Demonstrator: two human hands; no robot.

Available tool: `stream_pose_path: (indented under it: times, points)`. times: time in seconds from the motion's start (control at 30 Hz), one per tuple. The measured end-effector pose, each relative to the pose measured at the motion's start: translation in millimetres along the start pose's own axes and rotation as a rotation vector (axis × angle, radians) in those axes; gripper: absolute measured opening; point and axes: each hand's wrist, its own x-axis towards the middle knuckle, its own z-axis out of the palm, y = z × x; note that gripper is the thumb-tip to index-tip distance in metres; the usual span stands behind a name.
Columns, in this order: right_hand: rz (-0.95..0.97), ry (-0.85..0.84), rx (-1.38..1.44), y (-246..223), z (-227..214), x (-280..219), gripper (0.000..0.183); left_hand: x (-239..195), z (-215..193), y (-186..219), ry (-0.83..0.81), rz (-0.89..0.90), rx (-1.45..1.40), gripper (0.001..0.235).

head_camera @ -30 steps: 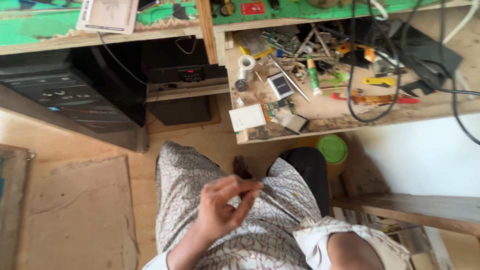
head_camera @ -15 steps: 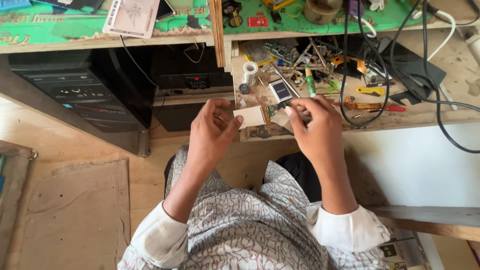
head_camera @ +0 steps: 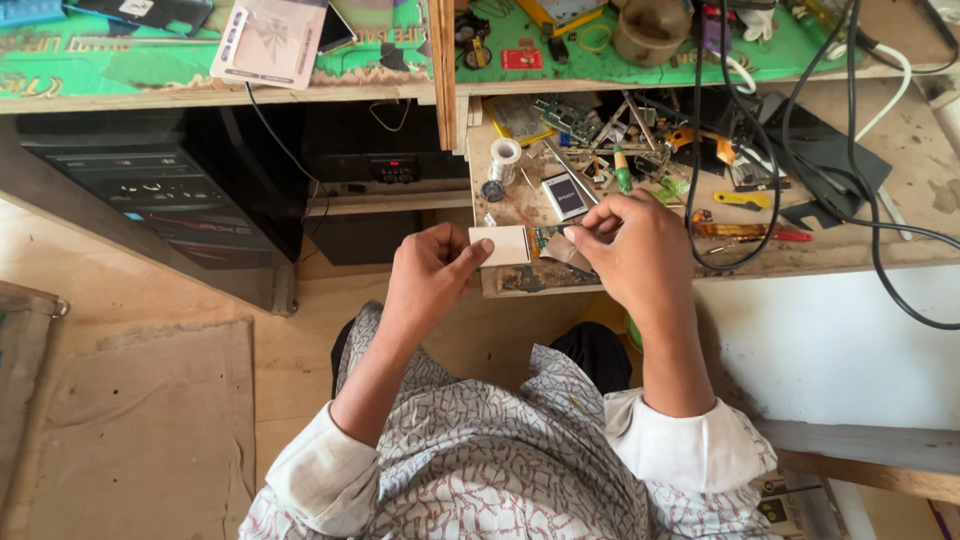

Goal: The person handles a small electronic module, peeling a white label from its surface and manipulating a thin wire attached to it. The person moves from a cluttered workbench to a glass display counter and continues adjusting the wire and label on the module.

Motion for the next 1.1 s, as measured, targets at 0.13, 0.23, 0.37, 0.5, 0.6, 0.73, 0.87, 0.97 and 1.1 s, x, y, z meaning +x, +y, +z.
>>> stream_pose_path:
  times: [0.13, 0.23, 0.37, 0.5, 0.6, 0.73, 0.87, 0.97, 1.1]
  points:
    - [0.017, 0.014, 0.023, 2, 2, -4, 0.021, 1, 3, -6, -0.013, 0.063, -0.100, 0.031]
    - [0.012, 0.014, 0.057, -1, 3, -4, 0.019, 3, 5, -6, -0.036, 0.097, -0.202, 0.028]
    - [-0.046, 0.022, 0.076, -2, 0, -5, 0.015, 0, 7, -4, -0.030, 0.107, -0.220, 0.027]
    - [0.009, -0.012, 0.122, -5, -1, -5, 0.018, 0, 7, 2, -0.052, 0.099, -0.263, 0.024]
    - [-0.020, -0.028, 0.098, -6, -3, -7, 0.015, 6, 8, 5, -0.118, 0.007, -0.401, 0.021]
    - [-0.027, -0.029, 0.107, -4, -5, -5, 0.012, 13, 11, 9, -0.142, 0.006, -0.514, 0.019]
    - [-0.001, -0.033, 0.154, -4, -8, -3, 0.011, 20, 13, 15, -0.158, 0.076, -0.553, 0.018]
    - [0.057, -0.047, 0.226, -3, -10, -3, 0.012, 22, 17, 19, -0.170, 0.094, -0.577, 0.017]
    - [0.044, -0.071, 0.314, -2, -13, -2, 0.019, 22, 20, 26, -0.164, 0.149, -0.526, 0.018]
